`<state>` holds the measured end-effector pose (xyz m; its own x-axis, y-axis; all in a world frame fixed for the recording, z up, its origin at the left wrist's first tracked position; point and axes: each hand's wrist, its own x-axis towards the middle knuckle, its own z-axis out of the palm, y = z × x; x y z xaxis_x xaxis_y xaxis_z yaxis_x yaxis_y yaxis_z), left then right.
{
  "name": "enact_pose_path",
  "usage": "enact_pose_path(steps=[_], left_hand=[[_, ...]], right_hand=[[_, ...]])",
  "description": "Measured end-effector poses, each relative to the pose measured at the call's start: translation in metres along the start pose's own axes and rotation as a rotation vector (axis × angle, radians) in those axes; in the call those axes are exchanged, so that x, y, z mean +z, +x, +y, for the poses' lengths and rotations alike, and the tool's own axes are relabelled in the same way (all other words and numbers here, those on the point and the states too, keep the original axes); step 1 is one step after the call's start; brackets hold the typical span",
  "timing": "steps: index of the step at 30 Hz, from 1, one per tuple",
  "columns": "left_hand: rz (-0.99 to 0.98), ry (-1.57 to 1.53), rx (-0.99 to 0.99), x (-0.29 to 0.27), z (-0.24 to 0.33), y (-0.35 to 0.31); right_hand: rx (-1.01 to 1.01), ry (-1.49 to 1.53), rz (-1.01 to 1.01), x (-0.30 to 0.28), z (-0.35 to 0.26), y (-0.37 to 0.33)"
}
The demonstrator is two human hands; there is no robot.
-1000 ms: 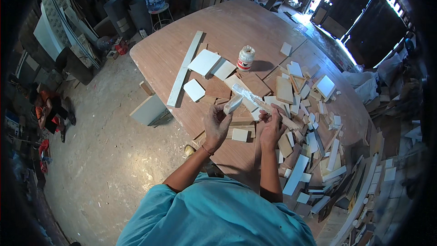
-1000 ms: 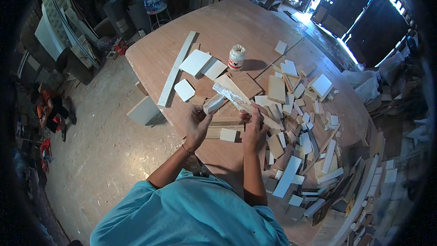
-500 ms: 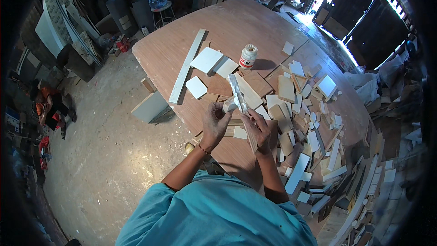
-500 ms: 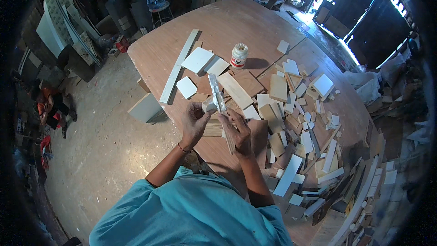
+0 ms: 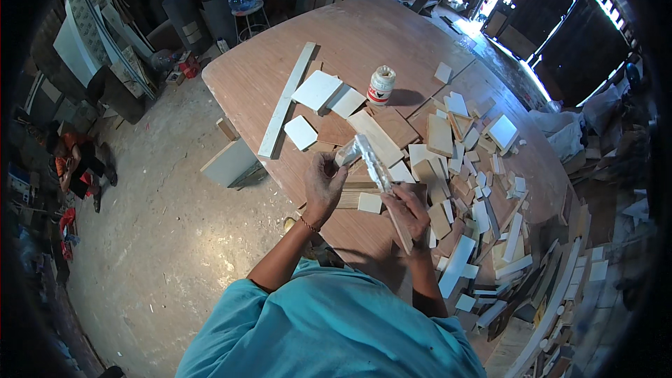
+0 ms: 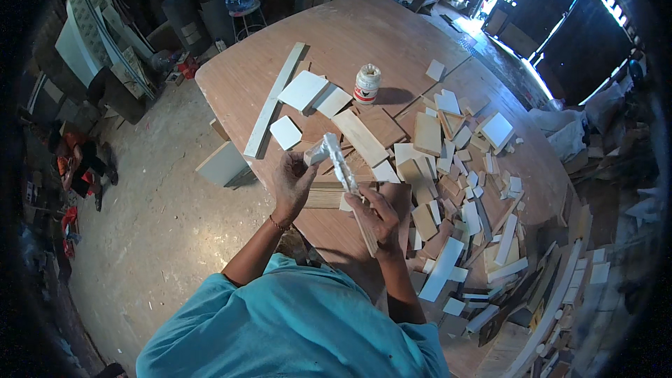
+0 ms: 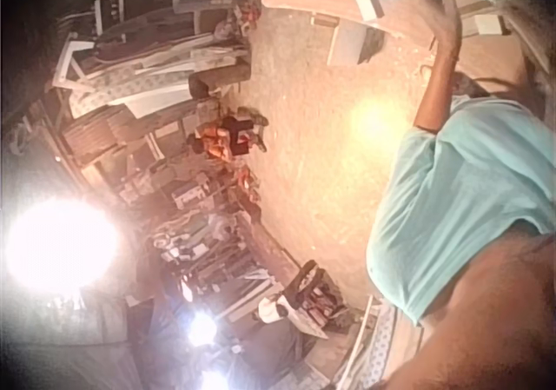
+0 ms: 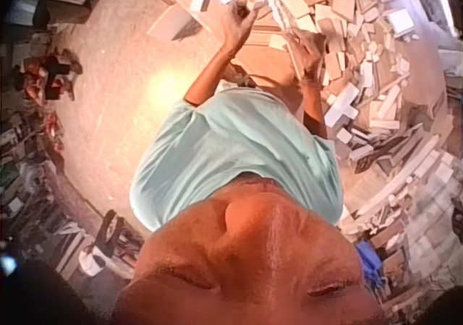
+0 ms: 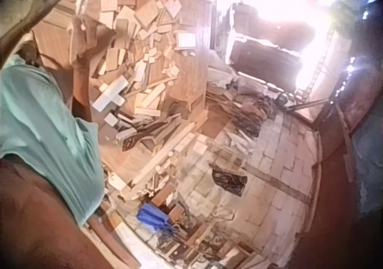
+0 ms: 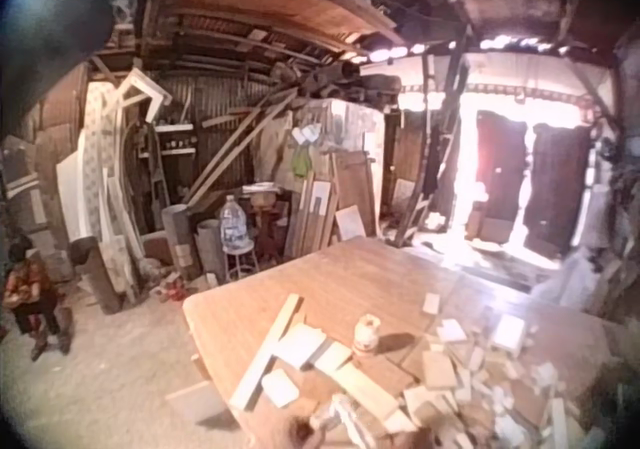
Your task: Applying glue and carefully assembling small wooden pieces into a rectangular structure.
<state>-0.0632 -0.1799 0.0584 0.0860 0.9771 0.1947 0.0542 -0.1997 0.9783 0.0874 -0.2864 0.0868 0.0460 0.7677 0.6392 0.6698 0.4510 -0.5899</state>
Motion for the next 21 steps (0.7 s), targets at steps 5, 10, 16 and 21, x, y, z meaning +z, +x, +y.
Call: enact_pose_path(steps=[5, 10, 16, 21], left_hand=[[-0.002, -0.155, 0.026, 0.001, -0.01, 0.0], [-0.025, -0.261, 0.019, 0.001, -0.01, 0.002], [-0.055, -0.385, -0.209, 0.008, 0.009, -0.001], [-0.131, -0.504, -0.362, 0.007, 0.018, -0.006]], right_hand=[[0.059, 0.226, -0.126, 0.002, -0.013, -0.009], [0.015, 0.305, 0.083, -0.003, -0.01, 0.001], [0.382, 0.824, 0.541, 0.026, 0.017, -0.011], [0.44, 0.636, 0.473, 0.034, 0.023, -0.017]])
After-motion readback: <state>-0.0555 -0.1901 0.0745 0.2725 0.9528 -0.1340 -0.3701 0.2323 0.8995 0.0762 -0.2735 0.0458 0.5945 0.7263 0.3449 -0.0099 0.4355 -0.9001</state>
